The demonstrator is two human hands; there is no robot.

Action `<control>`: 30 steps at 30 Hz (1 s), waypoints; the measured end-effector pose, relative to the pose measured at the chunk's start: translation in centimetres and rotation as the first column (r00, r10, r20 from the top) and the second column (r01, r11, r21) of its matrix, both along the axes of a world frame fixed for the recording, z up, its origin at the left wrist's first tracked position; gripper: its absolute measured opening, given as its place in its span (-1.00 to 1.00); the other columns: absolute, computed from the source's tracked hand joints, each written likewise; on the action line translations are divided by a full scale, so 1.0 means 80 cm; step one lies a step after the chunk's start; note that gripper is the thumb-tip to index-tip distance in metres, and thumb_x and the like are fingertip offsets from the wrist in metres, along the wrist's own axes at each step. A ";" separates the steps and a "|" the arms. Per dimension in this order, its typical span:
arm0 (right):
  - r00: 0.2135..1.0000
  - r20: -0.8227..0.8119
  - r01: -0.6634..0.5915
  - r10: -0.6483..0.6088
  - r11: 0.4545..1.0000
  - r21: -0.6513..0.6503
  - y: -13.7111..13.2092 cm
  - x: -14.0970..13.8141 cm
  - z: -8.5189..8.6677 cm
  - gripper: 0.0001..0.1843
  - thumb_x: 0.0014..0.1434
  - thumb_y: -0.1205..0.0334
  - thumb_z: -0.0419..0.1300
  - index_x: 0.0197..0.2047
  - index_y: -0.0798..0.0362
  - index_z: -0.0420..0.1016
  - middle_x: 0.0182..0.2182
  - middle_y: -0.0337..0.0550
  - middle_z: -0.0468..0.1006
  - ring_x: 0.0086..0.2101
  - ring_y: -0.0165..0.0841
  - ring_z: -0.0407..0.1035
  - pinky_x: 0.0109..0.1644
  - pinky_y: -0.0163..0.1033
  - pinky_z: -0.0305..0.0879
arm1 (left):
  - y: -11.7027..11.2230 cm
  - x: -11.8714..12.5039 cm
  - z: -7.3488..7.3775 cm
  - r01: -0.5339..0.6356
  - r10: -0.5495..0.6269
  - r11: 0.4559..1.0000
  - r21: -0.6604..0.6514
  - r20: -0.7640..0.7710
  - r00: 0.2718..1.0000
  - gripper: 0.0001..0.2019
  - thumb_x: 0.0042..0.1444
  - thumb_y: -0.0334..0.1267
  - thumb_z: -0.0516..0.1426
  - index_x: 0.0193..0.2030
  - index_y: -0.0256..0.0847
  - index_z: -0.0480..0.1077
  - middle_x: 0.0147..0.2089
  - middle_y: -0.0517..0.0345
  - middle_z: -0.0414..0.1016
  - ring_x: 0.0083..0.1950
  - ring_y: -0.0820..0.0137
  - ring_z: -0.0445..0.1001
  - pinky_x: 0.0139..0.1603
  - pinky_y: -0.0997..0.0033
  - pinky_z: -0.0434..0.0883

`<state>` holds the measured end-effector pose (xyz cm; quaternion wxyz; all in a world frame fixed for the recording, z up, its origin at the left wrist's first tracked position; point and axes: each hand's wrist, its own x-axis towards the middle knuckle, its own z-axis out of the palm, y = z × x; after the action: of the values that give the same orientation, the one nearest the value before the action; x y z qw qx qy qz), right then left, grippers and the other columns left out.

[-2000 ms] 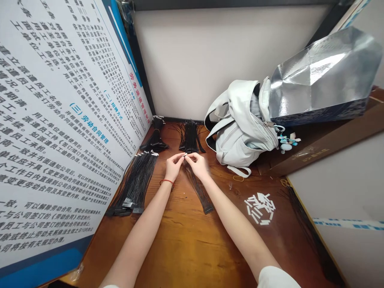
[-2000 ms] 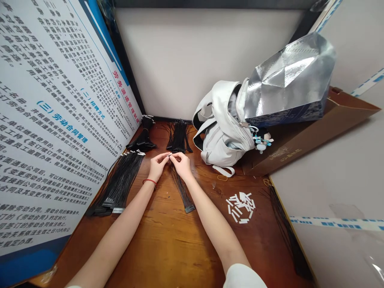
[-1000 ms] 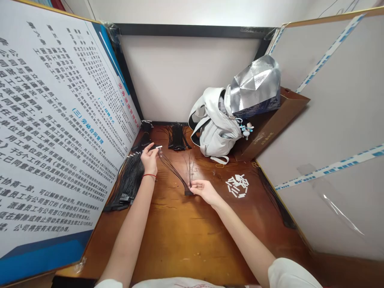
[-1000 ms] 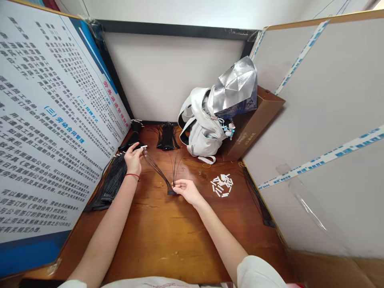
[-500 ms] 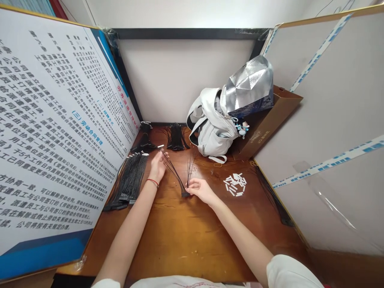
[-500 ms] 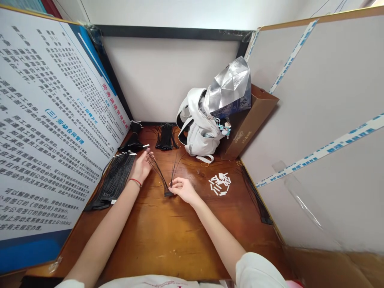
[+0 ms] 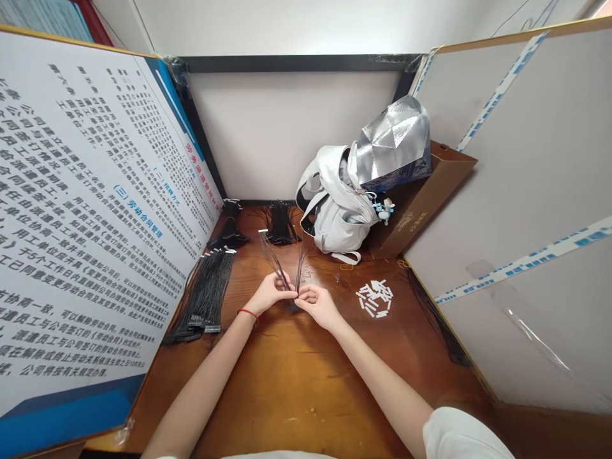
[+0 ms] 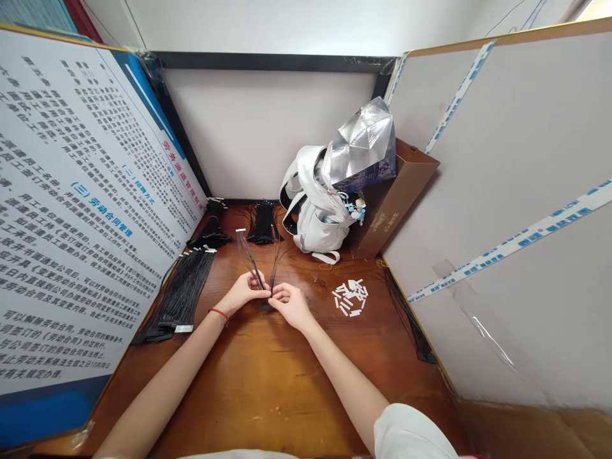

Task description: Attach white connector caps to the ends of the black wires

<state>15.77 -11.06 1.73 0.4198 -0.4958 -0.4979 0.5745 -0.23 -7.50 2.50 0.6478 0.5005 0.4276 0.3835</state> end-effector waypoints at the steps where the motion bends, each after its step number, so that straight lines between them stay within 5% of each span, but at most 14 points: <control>1: 1.000 0.001 0.005 -0.005 1.000 0.002 0.000 0.000 -0.001 -0.72 -0.23 0.15 0.33 -0.44 0.08 0.39 -0.55 -0.24 0.48 -0.50 -0.40 0.39 -0.34 -0.28 0.33 | 0.000 0.001 0.000 -0.007 0.007 1.000 0.008 -0.005 1.000 -0.57 -0.38 -0.27 0.38 -0.42 -0.24 0.22 -0.46 0.16 0.48 -0.44 0.43 0.46 -0.36 0.44 0.41; 7: 1.000 -0.023 -0.004 0.003 1.000 -0.010 0.001 0.001 -0.001 -0.68 -0.22 0.13 0.34 -0.38 0.09 0.40 -0.54 -0.23 0.48 -0.49 -0.39 0.40 -0.32 -0.27 0.34 | 0.004 0.007 -0.006 -0.078 0.084 0.995 -0.060 0.110 0.990 -0.54 -0.41 -0.29 0.38 -0.40 -0.24 0.21 -0.49 0.23 0.45 -0.48 0.48 0.44 -0.39 0.49 0.39; 13: 0.990 0.040 -0.136 0.137 0.990 -0.043 -0.009 -0.002 0.003 -0.78 -0.15 0.24 0.29 -0.38 0.12 0.44 -0.55 -0.26 0.44 -0.53 -0.45 0.34 -0.39 -0.33 0.28 | 0.042 0.003 -0.006 -0.327 0.362 0.929 -0.174 0.242 0.900 -0.52 -0.46 -0.26 0.38 -0.45 -0.23 0.17 -0.48 0.25 0.42 -0.47 0.48 0.45 -0.44 0.52 0.36; 18: 0.952 0.184 -0.255 0.246 0.967 0.023 -0.024 -0.007 0.013 -0.91 -0.11 0.45 0.17 -0.50 0.09 0.36 -0.53 -0.29 0.42 -0.51 -0.48 0.31 -0.40 -0.37 0.22 | 0.086 0.000 -0.006 -0.401 0.407 0.913 -0.074 0.208 0.889 -0.51 -0.47 -0.19 0.37 -0.47 -0.24 0.16 -0.48 0.21 0.41 -0.48 0.47 0.46 -0.48 0.54 0.34; 22: 0.926 0.325 -0.255 0.193 0.954 0.159 -0.019 -0.006 0.015 -0.86 -0.20 0.49 0.22 -0.53 0.08 0.40 -0.38 -0.24 0.39 -0.43 -0.47 0.25 -0.39 -0.38 0.20 | 0.101 0.008 -0.014 -0.423 0.417 0.906 -0.009 0.195 0.888 -0.50 -0.48 -0.12 0.37 -0.47 -0.25 0.18 -0.49 0.22 0.40 -0.51 0.46 0.45 -0.53 0.53 0.33; 24: 0.949 0.247 -0.234 0.195 0.962 0.139 -0.004 -0.007 0.011 -0.84 -0.23 0.44 0.27 -0.48 0.07 0.44 -0.38 -0.24 0.36 -0.43 -0.47 0.23 -0.40 -0.38 0.19 | 0.102 0.011 -0.018 -0.424 0.412 0.906 0.021 0.190 0.891 -0.51 -0.47 -0.10 0.37 -0.48 -0.27 0.20 -0.50 0.20 0.41 -0.53 0.47 0.44 -0.55 0.54 0.33; 27: 0.979 -0.084 -0.182 0.187 0.981 0.060 0.033 -0.012 0.003 -0.78 -0.20 0.28 0.33 -0.41 0.08 0.42 -0.44 -0.26 0.38 -0.44 -0.47 0.26 -0.35 -0.36 0.22 | 0.100 0.012 -0.021 -0.406 0.391 0.912 0.063 0.171 0.904 -0.53 -0.44 -0.12 0.37 -0.48 -0.28 0.22 -0.50 0.19 0.42 -0.53 0.48 0.43 -0.57 0.57 0.32; 30: 0.931 -0.365 -0.001 0.010 1.000 0.024 0.081 -0.020 -0.004 -0.70 -0.20 0.11 0.36 -0.44 0.08 0.39 -0.52 -0.29 0.37 -0.51 -0.50 0.24 -0.41 -0.38 0.20 | 0.100 0.010 -0.022 -0.365 0.349 0.927 0.089 0.157 0.924 -0.54 -0.43 -0.16 0.37 -0.48 -0.27 0.21 -0.49 0.20 0.43 -0.53 0.49 0.42 -0.56 0.57 0.34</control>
<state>14.17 -4.59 1.40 0.5093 -0.3741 -0.4190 0.6520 0.61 0.48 0.76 0.5645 0.4234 0.4428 0.5532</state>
